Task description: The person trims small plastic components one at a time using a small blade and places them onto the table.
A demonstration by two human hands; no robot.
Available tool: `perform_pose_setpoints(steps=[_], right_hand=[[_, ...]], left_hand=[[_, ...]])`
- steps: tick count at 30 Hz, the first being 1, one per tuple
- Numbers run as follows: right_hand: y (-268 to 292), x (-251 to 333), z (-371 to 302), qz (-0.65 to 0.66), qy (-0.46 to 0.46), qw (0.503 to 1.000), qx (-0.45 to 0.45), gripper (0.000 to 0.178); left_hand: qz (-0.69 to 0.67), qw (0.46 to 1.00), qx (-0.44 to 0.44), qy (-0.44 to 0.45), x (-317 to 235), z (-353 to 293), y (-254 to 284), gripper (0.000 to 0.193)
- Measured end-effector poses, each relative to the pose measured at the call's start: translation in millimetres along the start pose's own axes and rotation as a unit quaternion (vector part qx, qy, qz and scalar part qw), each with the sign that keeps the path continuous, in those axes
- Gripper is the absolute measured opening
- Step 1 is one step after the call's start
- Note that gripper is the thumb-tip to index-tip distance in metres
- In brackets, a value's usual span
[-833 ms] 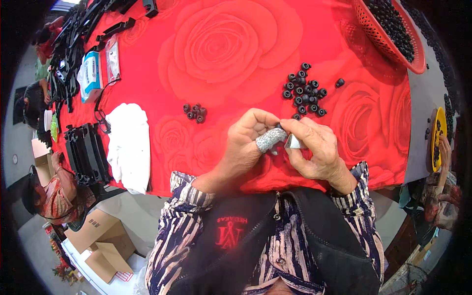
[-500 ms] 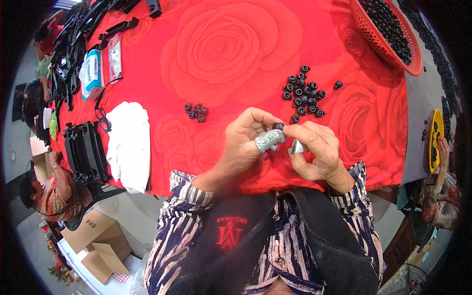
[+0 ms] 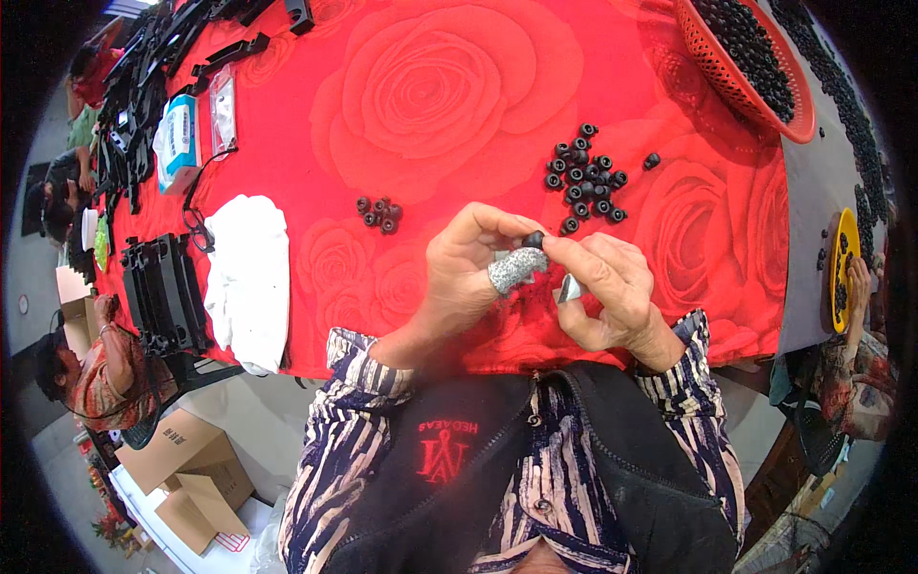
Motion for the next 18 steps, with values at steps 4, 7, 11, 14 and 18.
perform_pose_setpoints(steps=[4, 7, 11, 14, 18], right_hand=[[-2, -1, -1, -0.007, 0.001, 1.0, 0.001, 0.053], [-4, -3, -3, -0.011, -0.001, 1.0, 0.005, 0.055], [-6, -5, -3, -0.01, -0.005, 1.0, 0.009, 0.056], [-7, -6, -2, -0.018, -0.009, 0.999, 0.028, 0.056], [-6, -4, 2, -0.014, -0.019, 0.999, 0.034, 0.056]], left_hand=[[-0.009, 1.0, 0.003, -0.008, 1, 1, 0, 0.025], [0.008, 1.0, 0.0, -0.005, 1, 1, 1, 0.025], [0.023, 0.997, -0.021, 0.064, 10, -1, 5, 0.023], [0.021, 0.998, -0.014, 0.057, 9, 0, 3, 0.022], [0.025, 0.996, -0.011, 0.086, 12, -1, 3, 0.021]])
Point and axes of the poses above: each hand's wrist, its own z-axis towards the middle knuckle, its own y-axis out of the back of the hand, x = y × z, the point moved 10 cm from there along z, towards the middle knuckle, and after that the axes turned 2 degrees about -x, right-handed, at the moved point
